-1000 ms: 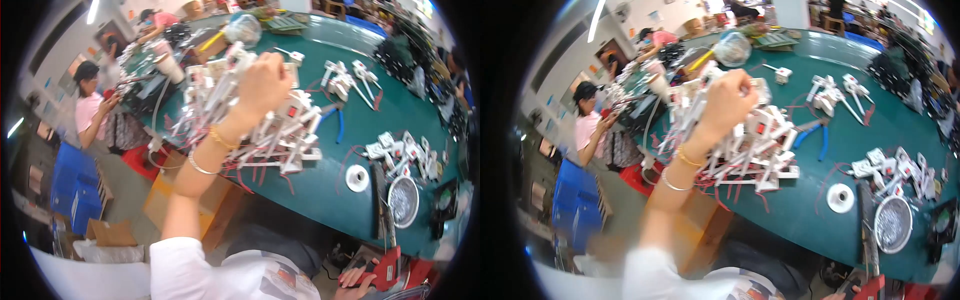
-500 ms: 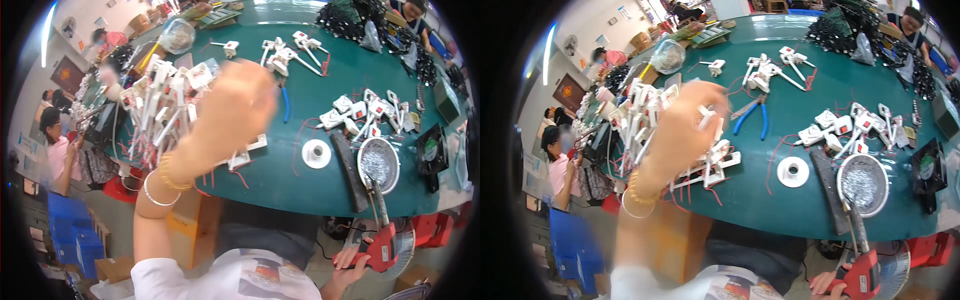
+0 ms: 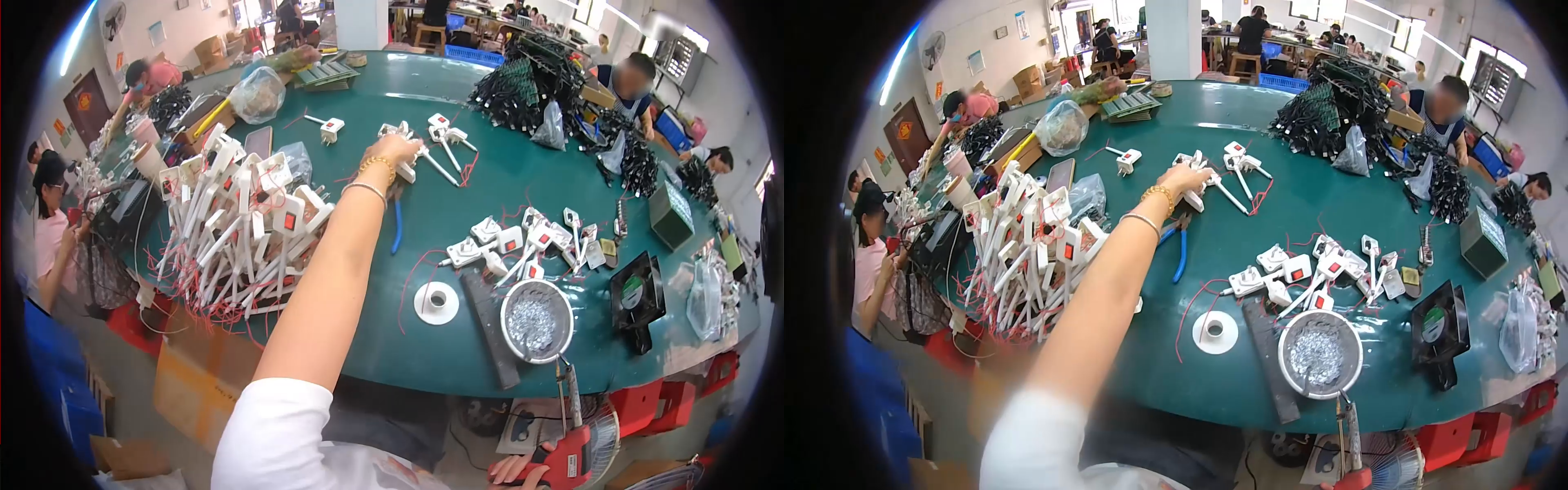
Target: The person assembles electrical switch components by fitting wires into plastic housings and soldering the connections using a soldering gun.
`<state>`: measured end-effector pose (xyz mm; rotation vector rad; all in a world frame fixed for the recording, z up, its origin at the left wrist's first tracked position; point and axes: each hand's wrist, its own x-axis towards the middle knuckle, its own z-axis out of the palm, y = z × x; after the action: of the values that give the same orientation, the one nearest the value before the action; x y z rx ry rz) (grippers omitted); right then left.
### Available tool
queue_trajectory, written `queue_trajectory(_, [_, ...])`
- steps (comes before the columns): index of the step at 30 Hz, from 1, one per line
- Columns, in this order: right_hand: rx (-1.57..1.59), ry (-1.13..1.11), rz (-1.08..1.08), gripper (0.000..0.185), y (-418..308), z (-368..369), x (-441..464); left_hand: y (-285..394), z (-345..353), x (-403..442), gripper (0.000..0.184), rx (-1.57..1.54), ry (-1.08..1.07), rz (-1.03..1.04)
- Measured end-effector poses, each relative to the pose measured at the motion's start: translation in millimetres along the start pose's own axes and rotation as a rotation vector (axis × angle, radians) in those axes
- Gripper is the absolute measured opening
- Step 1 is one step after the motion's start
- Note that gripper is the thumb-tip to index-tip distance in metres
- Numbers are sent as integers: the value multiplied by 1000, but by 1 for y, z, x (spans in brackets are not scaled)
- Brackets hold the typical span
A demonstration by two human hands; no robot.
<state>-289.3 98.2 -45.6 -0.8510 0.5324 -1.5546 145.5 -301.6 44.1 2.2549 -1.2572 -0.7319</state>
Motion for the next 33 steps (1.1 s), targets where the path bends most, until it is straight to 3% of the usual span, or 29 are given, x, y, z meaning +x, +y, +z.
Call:
queue_trajectory(4, [-54,-53,65,34,-3,-3,6,20,39,-1,48,193,311,39])
queue_trajectory(9, [-67,-119,58,36,-4,3,13,42,63,-19,49,166,171,143])
queue_trajectory(13, [-123,58,59,40,-2,25,11,60,60,-55,48,20,95,112])
queue_trajectory(14, [-100,165,53,40,0,28,10,62,60,-60,40,-4,145,111])
queue_trajectory(17, [-126,187,56,40,-1,39,13,59,50,-79,23,60,454,292])
queue_trajectory(21, [-137,191,73,44,2,50,15,52,27,-111,23,-158,587,476])
queue_trajectory(24, [-118,420,-88,40,14,61,26,41,16,-177,16,-264,533,580])
queue_trajectory(26, [-175,127,-139,40,18,54,33,13,24,-213,16,-310,519,811])
queue_trajectory(28, [-209,161,-84,55,21,60,39,-20,35,-241,17,-358,541,959])
queue_trajectory(30, [-202,95,-140,47,29,67,49,-49,28,-270,19,-363,310,845])
queue_trajectory(33, [-366,133,-146,49,40,94,64,-90,27,-292,19,-441,168,787])
